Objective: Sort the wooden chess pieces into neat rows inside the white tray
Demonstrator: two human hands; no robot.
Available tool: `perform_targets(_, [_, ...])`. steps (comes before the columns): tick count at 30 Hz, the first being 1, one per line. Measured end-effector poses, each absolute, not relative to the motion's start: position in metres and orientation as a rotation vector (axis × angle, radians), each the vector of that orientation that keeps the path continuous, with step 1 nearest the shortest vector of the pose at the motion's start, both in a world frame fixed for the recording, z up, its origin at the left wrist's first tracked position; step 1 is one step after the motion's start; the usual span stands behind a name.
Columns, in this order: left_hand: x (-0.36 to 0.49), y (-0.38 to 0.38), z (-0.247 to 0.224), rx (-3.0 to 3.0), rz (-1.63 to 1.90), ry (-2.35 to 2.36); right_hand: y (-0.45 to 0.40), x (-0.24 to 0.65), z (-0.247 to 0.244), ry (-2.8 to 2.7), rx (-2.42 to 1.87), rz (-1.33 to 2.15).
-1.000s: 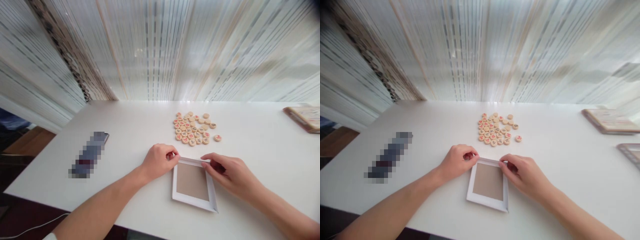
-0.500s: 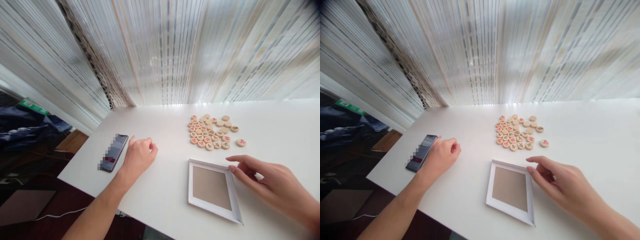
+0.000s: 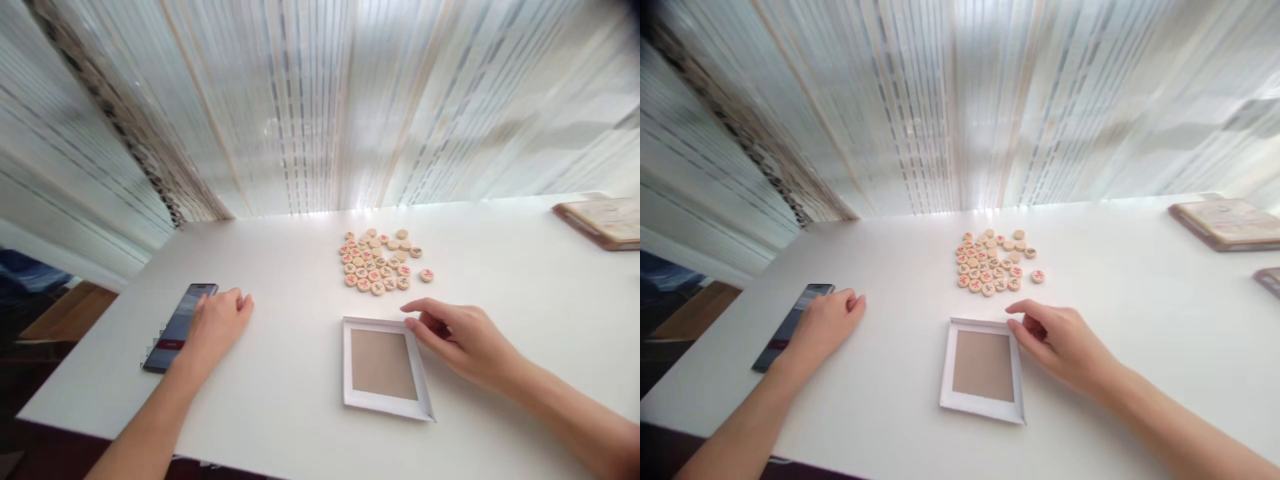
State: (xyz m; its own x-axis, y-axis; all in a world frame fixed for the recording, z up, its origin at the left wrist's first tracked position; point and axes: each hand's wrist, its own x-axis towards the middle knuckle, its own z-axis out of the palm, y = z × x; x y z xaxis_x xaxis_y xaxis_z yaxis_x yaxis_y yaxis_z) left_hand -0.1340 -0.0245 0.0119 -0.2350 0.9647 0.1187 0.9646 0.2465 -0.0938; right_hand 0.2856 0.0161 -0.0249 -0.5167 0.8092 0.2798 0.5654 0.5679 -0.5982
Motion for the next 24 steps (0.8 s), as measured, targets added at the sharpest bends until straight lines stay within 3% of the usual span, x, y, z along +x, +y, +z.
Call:
perform_targets(7, [-0.132,-0.021,0.013,-1.913,-0.129,-2.21,0.02,0.282,-0.019,-2.168,-1.083,0.683])
perform_targets(15, [-0.042,0.013,0.047,-2.337,-0.844,-2.134,0.036,0.294,-0.019,-1.909,-1.252,0.641])
perform_targets(18, [-0.014,0.034,0.035,-2.497,-1.108,-2.063,0.044,0.3,-0.019,-1.842,-1.304,0.629])
perform_targets(24, [-0.003,0.054,-0.005,-2.452,-1.292,-2.028,0.053,0.306,-0.021,-1.747,-1.359,0.671])
